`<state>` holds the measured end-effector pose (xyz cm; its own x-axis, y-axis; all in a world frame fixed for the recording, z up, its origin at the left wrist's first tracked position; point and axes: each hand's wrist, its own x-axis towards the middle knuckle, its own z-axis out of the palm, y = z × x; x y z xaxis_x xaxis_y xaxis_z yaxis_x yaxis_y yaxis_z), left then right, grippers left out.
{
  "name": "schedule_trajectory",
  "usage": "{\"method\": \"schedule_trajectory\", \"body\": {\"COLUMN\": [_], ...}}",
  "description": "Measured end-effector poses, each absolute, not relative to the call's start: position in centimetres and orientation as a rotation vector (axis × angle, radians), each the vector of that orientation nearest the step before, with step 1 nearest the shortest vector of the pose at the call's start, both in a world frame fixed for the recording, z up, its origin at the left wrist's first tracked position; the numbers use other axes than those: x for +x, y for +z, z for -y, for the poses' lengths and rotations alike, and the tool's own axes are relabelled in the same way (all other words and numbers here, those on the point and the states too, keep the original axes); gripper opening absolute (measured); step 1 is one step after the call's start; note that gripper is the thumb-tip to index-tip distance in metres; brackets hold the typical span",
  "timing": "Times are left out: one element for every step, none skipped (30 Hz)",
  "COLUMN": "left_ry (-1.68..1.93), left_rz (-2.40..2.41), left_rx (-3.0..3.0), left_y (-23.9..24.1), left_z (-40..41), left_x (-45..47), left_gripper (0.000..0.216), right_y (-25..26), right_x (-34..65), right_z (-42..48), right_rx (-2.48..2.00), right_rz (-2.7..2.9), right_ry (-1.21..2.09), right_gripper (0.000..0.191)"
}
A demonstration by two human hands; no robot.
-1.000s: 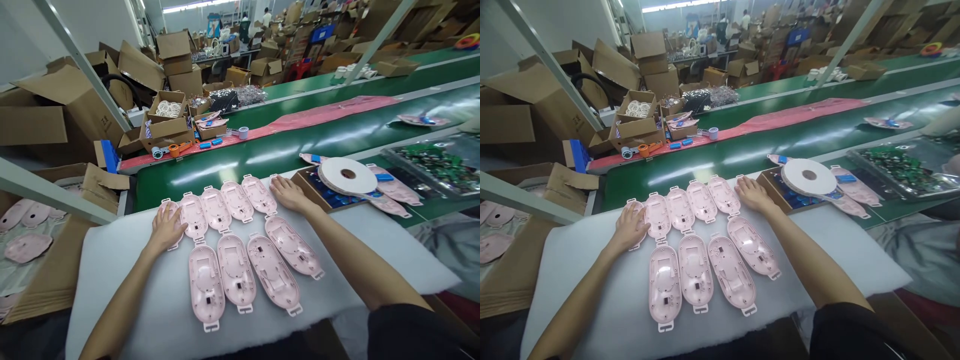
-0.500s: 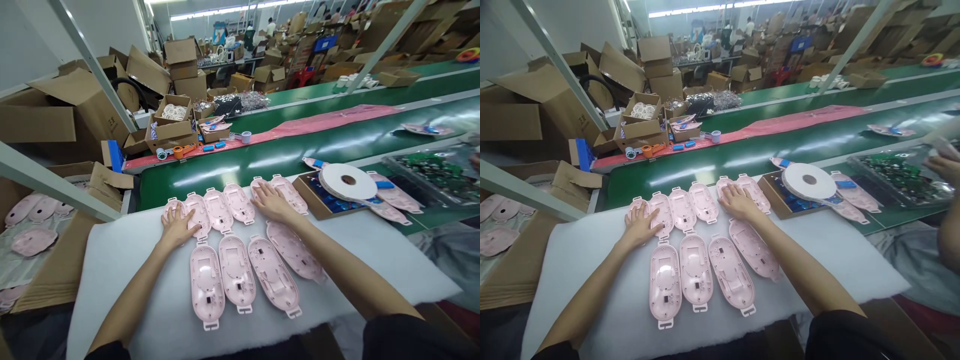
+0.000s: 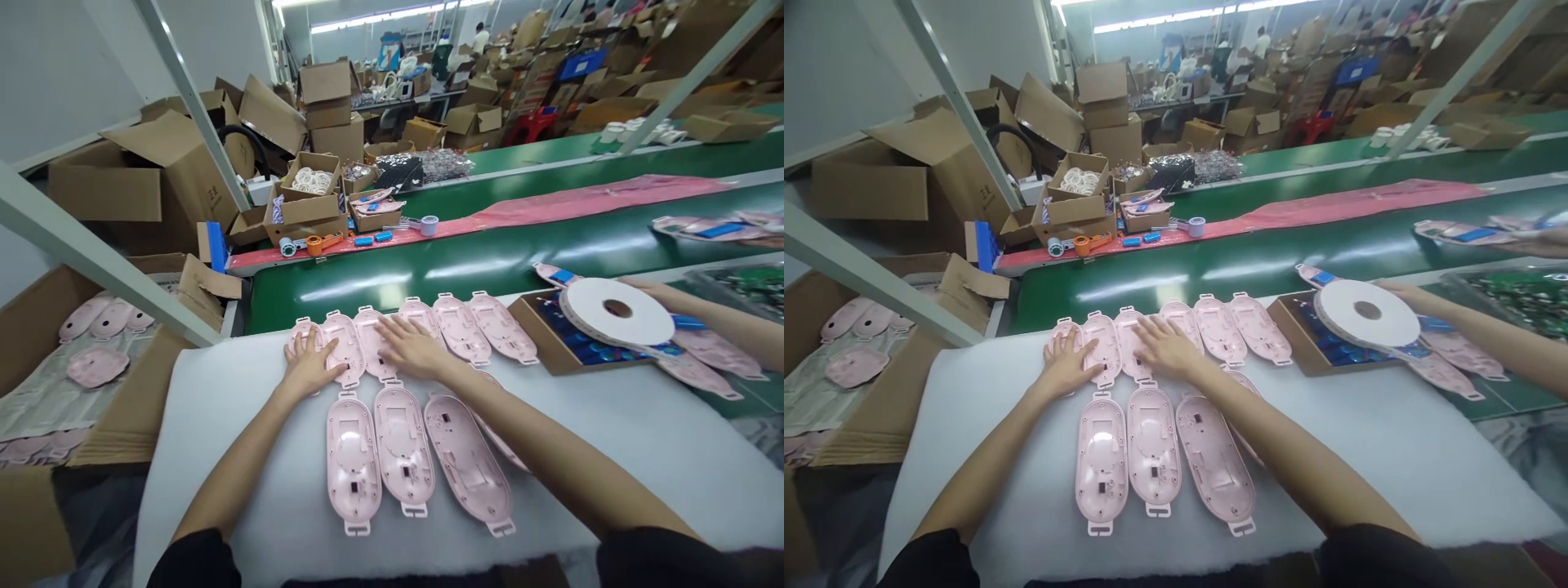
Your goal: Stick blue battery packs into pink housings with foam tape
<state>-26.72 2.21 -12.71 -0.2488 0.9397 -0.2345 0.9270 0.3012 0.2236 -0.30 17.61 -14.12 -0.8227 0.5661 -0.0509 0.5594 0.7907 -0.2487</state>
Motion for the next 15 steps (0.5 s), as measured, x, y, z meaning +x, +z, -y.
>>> {"method": "schedule_trajectory", "body": {"left_ry": [0.059,0.061,0.064,0.066,0.069,0.073,0.078,0.085,0.095,0.107,0.122,0.144,0.179,0.242,0.317], "left_rz": [-2.248,-2.241,-2.231,-2.221,-2.211,-2.204,-2.198,-2.191,-2.181,-2.17,-2.156,-2.141,-2.128,-2.116,-2.126], "left_rx": [1.686,1.687,1.688,1.689,1.687,1.681,1.673,1.665,1.658,1.649,1.643,1.642,1.659,1.715,1.775], "left_y": [-12.7,-12.7,-12.6,-12.6,-12.5,-12.5,-12.4,-12.3,-12.2,-12.0,-11.8,-11.5,-11.1,-10.6,-9.8], "left_z": [-2.2,-2.2,-2.3,-2.3,-2.4,-2.6,-2.6,-2.7,-2.6,-2.5,-2.2,-1.9,-1.4,-0.6,0.6], "left_x": [-26.8,-26.9,-27.1,-27.2,-27.2,-27.1,-26.8,-26.4,-25.8,-25.3,-24.9,-24.9,-25.3,-26.3,-27.8], "left_gripper": [0.078,0.078,0.078,0.077,0.078,0.079,0.081,0.083,0.086,0.089,0.092,0.093,0.093,0.092,0.088], "right_y": [-14.2,-14.3,-14.4,-14.4,-14.3,-14.2,-14.0,-13.9,-13.8,-13.9,-14.1,-14.4,-14.9,-15.5,-16.3], "right_x": [-1.0,-1.4,-1.7,-1.9,-1.9,-2.1,-2.3,-2.8,-3.4,-4.1,-4.6,-4.7,-4.5,-3.9,-2.9], "right_z": [-17.2,-16.9,-16.7,-16.7,-16.8,-16.8,-16.8,-16.6,-16.3,-15.9,-15.3,-14.9,-14.8,-15.0,-15.6], "right_rx": [-0.85,-0.819,-0.836,-0.881,-0.931,-0.966,-0.973,-0.953,-0.911,-0.862,-0.82,-0.787,-0.77,-0.759,-0.732], "right_rz": [2.97,2.995,3.02,3.039,3.046,3.041,3.027,3.01,2.995,2.987,2.985,2.985,2.98,2.957,2.914], "right_ry": [0.422,0.442,0.456,0.461,0.454,0.435,0.406,0.377,0.357,0.354,0.366,0.387,0.412,0.427,0.43], "right_gripper": [0.071,0.07,0.07,0.07,0.071,0.072,0.073,0.073,0.073,0.074,0.074,0.075,0.076,0.077,0.078]}}
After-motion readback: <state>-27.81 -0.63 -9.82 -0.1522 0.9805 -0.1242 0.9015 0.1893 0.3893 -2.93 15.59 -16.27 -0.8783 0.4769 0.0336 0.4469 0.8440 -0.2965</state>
